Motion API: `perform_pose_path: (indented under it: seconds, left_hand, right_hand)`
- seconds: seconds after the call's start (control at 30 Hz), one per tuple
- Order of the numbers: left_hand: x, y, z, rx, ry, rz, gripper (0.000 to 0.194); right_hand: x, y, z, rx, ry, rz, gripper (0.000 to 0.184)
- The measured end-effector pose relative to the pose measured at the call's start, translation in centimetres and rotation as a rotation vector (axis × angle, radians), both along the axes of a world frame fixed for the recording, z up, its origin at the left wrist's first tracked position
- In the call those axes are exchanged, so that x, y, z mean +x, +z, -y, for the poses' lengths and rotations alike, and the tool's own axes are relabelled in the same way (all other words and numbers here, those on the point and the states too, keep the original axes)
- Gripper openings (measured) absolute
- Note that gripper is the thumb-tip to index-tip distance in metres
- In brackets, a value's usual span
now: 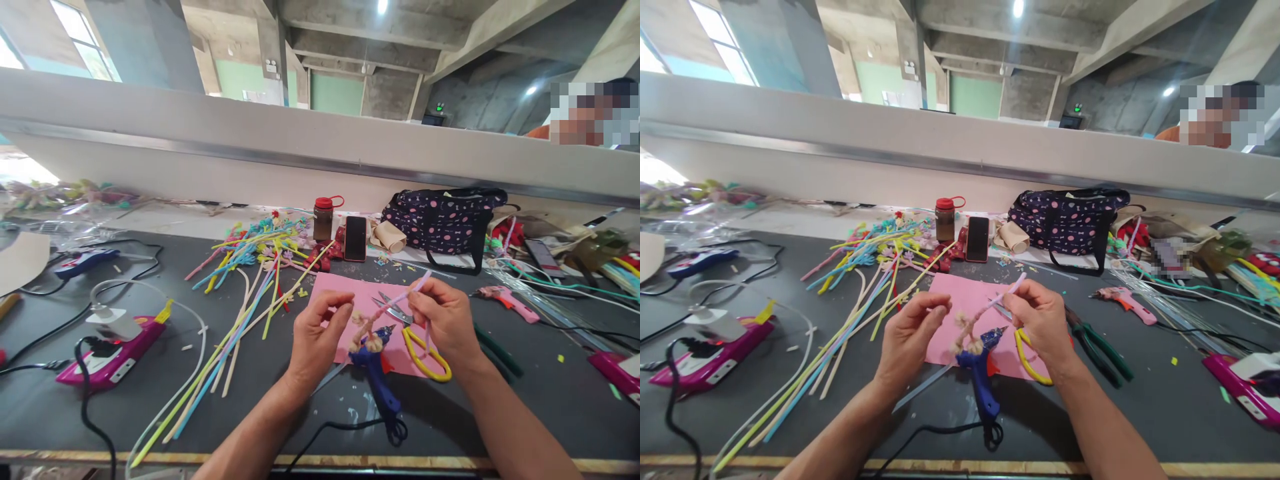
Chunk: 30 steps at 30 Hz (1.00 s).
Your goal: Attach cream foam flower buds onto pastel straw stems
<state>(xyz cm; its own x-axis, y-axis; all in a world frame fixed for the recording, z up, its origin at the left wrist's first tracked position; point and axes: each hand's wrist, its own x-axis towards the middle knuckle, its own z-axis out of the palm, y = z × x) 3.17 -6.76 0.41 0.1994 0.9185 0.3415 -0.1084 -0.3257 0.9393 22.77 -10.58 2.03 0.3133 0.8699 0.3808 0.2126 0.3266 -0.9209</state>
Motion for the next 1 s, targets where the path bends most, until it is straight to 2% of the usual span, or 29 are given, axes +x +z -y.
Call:
perform_pose_path:
  seconds: [0.07, 0.13, 0.2, 0.23, 0.33, 0.47, 0.63, 0.77, 1.0]
  left_hand:
    - [0.1, -0.1, 0.3, -0.146, -0.157, -0.017, 0.023]
    - [0.4, -0.3, 0.4, -0.361, -0.429, -0.051, 0.033]
    - [0.6, -0.7, 0.2, -0.553, -0.642, -0.045, 0.045]
    - [0.6, -0.8, -0.1, -0.611, -0.691, -0.009, 0.048]
    - [0.4, -1.2, -0.8, -0.700, -0.679, 0.128, 0.041]
    - [-0.1, -1.3, -1.5, -0.706, -0.627, 0.196, 0.030]
    - [-0.5, -1.3, -1.8, -0.571, -0.606, 0.144, 0.030]
    - [-1.0, -0.8, -1.9, -0.488, -0.657, 0.118, 0.031]
    - [-1.2, -0.5, -1.9, -0.465, -0.587, 0.076, 0.032]
  right_hand:
    - [-0.4, -0.1, 0.3, 0.104, -0.100, 0.127, 0.006]
    - [-0.9, -0.3, 0.7, 0.229, -0.130, 0.349, 0.004]
    - [-1.5, -0.4, 1.2, 0.384, -0.060, 0.606, 0.007]
    - [-1.8, -0.6, 1.4, 0.465, -0.003, 0.726, 0.011]
    - [-2.6, -1.4, 1.8, 0.659, 0.133, 1.024, 0.023]
    - [-3.0, -2.8, 1.6, 0.738, 0.159, 1.231, 0.026]
    - [-3.0, -3.7, 1.3, 0.734, 0.165, 1.290, 0.022]
    - [-2.9, -3.7, 1.3, 0.743, 0.154, 1.297, 0.023]
    - [-2.9, -3.8, 1.3, 0.747, 0.147, 1.282, 0.023]
